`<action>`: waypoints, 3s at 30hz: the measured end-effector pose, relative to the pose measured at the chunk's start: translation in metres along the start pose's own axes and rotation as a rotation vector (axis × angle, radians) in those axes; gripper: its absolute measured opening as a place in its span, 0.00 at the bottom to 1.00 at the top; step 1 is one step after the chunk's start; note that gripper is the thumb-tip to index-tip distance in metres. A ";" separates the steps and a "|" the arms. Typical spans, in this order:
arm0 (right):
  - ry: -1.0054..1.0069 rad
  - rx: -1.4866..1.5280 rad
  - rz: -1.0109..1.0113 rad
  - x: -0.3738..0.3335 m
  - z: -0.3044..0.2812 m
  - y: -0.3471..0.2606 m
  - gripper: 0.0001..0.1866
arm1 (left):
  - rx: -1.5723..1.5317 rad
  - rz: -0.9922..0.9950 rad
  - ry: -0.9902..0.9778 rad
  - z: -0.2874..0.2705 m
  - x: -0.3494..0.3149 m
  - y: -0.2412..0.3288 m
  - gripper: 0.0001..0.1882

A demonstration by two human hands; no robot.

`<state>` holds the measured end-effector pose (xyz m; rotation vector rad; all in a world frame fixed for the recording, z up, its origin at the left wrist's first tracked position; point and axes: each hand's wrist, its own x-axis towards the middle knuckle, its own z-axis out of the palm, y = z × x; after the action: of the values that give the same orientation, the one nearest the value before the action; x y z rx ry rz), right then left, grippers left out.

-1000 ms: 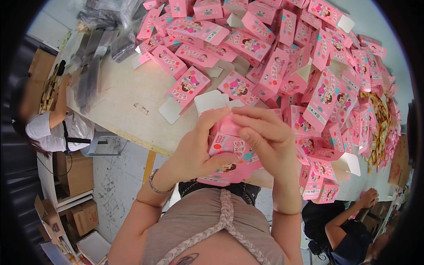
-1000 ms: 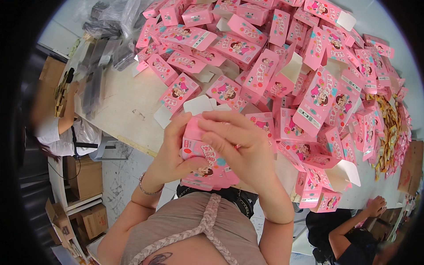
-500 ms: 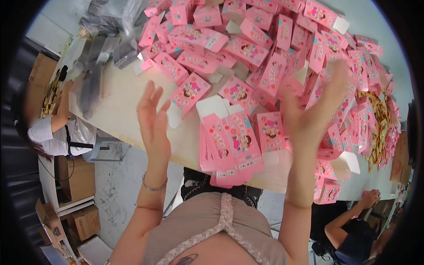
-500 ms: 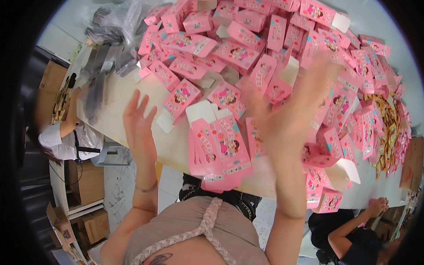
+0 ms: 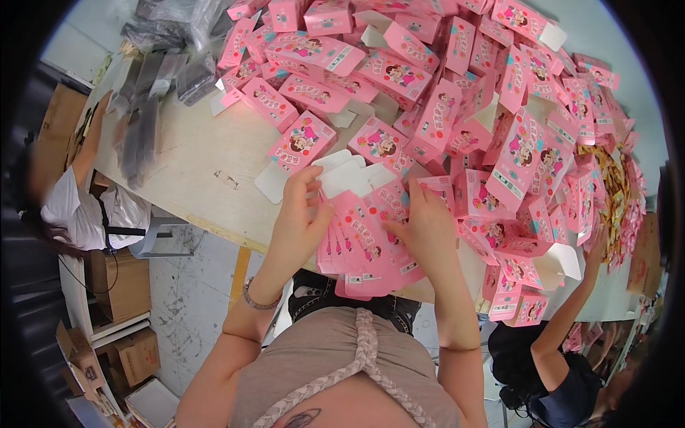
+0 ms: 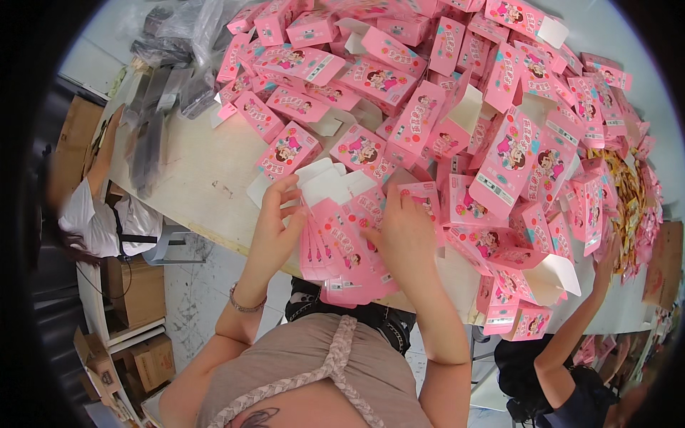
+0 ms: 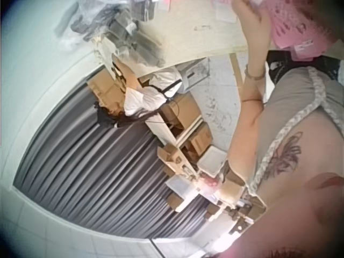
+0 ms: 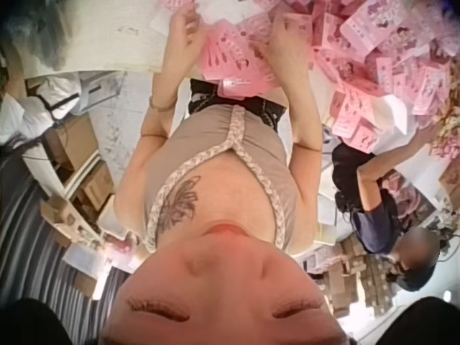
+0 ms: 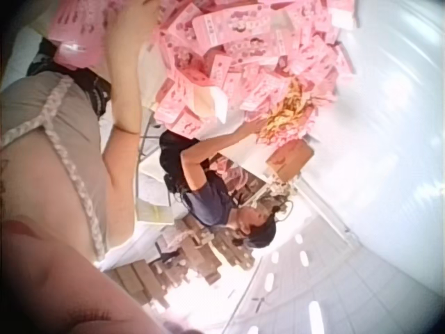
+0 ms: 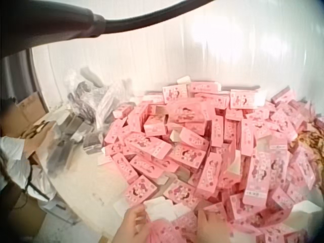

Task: The person folds and assembles small pink cardboard boxes at a table. They pick up flat pieces, fold the sides, and tuck flaps to form the box shape, then place the finished boxes on the table.

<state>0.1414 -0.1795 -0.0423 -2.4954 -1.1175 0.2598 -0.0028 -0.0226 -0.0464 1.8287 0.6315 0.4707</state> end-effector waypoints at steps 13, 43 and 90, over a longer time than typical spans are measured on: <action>-0.217 0.501 0.167 0.006 -0.039 -0.002 0.27 | 0.151 0.141 0.128 0.010 0.000 -0.003 0.27; 0.378 1.565 -0.293 0.007 -0.022 -0.038 0.13 | -0.334 -0.198 -0.464 0.006 -0.012 0.074 0.36; 0.122 0.313 -0.439 -0.010 -0.047 -0.030 0.20 | -0.513 -0.102 -0.033 0.012 0.010 0.010 0.23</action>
<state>0.1292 -0.1820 0.0128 -1.9129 -1.4124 0.1408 0.0140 -0.0278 -0.0411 1.3106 0.5202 0.4819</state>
